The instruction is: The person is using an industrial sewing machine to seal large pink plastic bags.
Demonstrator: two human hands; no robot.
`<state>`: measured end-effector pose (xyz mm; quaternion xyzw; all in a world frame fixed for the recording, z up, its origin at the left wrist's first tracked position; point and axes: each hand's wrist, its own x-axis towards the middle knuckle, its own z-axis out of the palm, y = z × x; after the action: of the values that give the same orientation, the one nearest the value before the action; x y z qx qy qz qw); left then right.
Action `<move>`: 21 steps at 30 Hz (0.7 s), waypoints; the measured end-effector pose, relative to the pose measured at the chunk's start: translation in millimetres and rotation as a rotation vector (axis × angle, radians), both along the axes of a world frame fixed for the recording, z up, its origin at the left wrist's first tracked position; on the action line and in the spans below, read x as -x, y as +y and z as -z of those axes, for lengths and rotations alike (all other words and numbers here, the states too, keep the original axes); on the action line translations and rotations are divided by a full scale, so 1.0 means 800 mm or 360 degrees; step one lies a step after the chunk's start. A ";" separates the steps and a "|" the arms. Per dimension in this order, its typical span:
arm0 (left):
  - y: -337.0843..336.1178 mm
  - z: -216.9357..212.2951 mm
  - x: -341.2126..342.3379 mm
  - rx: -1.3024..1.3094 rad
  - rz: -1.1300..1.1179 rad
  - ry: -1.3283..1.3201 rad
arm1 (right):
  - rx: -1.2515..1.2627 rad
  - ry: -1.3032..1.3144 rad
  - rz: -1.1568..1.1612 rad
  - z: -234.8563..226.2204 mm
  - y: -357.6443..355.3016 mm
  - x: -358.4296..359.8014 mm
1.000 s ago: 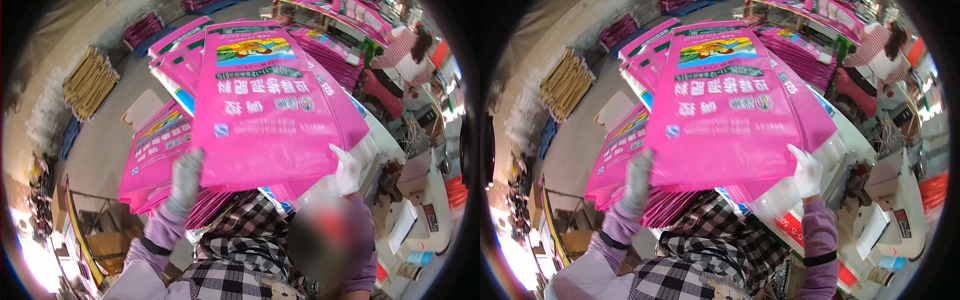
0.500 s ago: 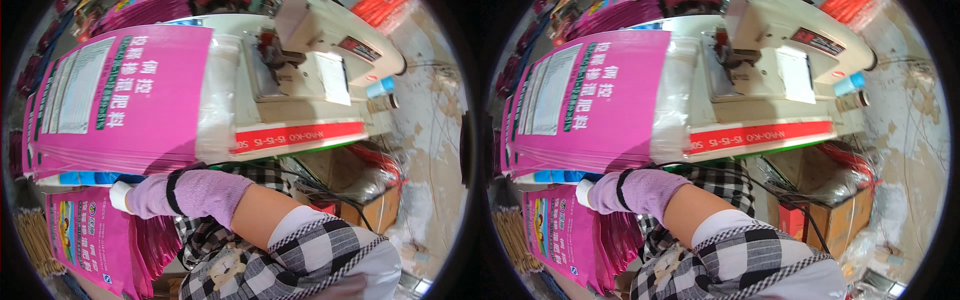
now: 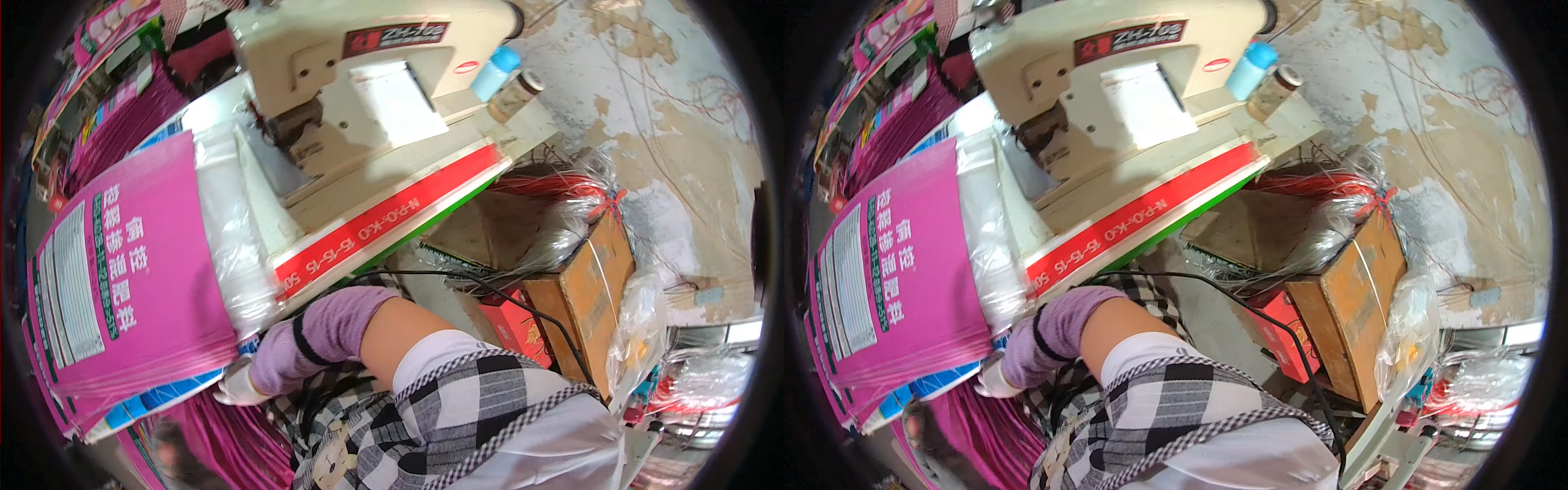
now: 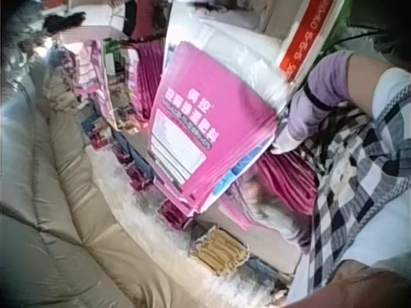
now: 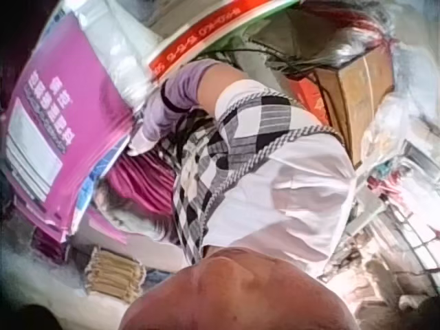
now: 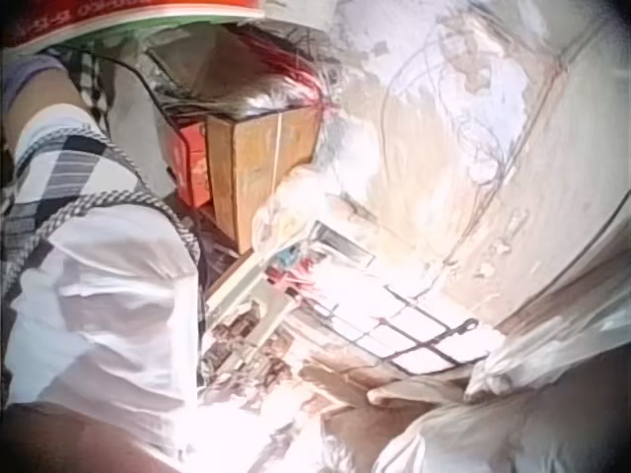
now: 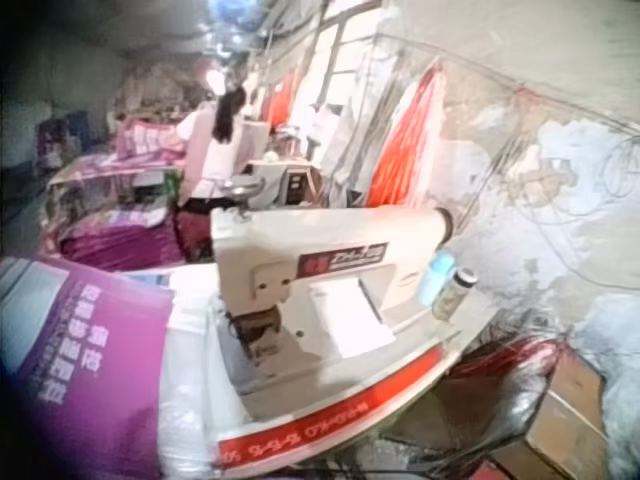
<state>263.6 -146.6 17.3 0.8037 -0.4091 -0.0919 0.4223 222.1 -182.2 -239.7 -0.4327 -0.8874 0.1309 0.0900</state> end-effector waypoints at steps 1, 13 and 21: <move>-0.018 -0.012 -0.029 -0.0005 0.0175 -0.0018 | -0.0073 0.0209 -0.0137 -0.014 -0.011 -0.028; -0.065 -0.140 -0.081 -0.0221 0.0669 0.0314 | 0.0250 0.0814 0.0063 -0.155 -0.173 -0.245; -0.061 -0.027 -0.017 -0.0268 0.0217 0.0507 | 0.0276 0.1314 0.0963 -0.166 -0.176 -0.320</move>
<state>277.3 -195.3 39.3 0.7820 -0.3814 -0.2801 0.4057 478.4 -322.8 -106.6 -0.5880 -0.5991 0.3320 0.4302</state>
